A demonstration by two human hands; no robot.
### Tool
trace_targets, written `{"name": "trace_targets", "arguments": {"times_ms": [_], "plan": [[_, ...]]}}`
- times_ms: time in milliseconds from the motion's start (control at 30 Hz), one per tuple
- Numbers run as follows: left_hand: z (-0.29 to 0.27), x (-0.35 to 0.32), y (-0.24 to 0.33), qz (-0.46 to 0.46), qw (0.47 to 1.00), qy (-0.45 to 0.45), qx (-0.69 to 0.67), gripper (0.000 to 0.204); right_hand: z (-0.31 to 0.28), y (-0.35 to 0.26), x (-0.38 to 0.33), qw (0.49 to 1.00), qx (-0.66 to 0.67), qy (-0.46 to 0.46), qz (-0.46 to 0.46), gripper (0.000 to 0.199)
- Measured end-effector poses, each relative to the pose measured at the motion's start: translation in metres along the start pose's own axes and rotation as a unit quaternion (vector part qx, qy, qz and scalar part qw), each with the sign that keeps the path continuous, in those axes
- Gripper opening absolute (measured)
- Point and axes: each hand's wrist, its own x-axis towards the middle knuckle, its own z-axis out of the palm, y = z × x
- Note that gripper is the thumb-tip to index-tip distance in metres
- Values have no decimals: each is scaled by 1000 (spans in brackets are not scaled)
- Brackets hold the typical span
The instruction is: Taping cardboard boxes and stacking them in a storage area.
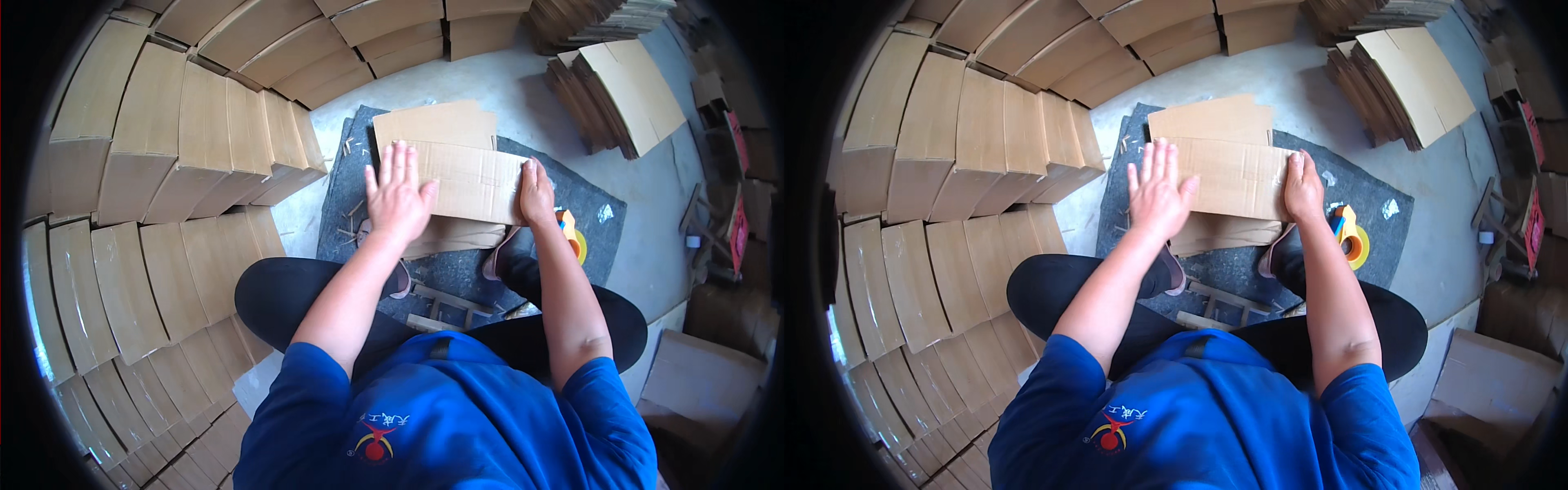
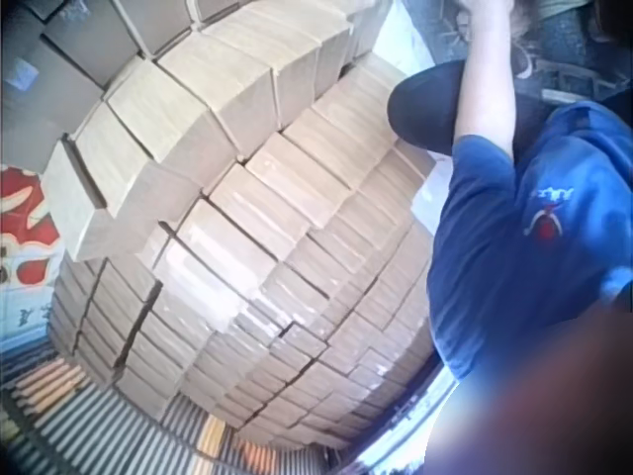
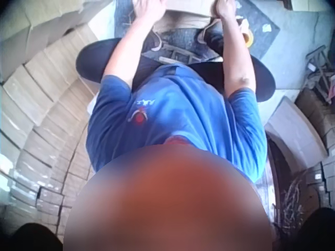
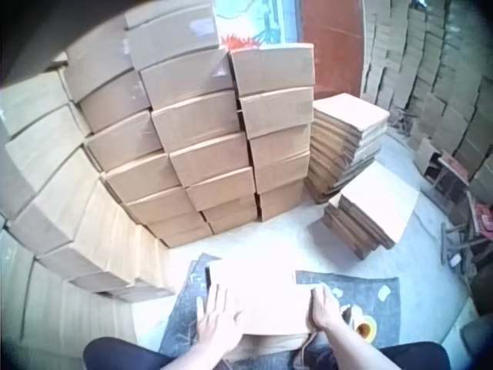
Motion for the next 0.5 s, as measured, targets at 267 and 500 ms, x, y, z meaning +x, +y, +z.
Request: {"name": "trace_targets", "arguments": {"times_ms": [267,500], "plan": [[60,6,-51,-209,508,-116,-827,71,-4,11,13,912,385,-97,104,44],[4,-11,-50,-75,702,-32,-707,75,-21,-1,21,776,448,-229,381,45]]}}
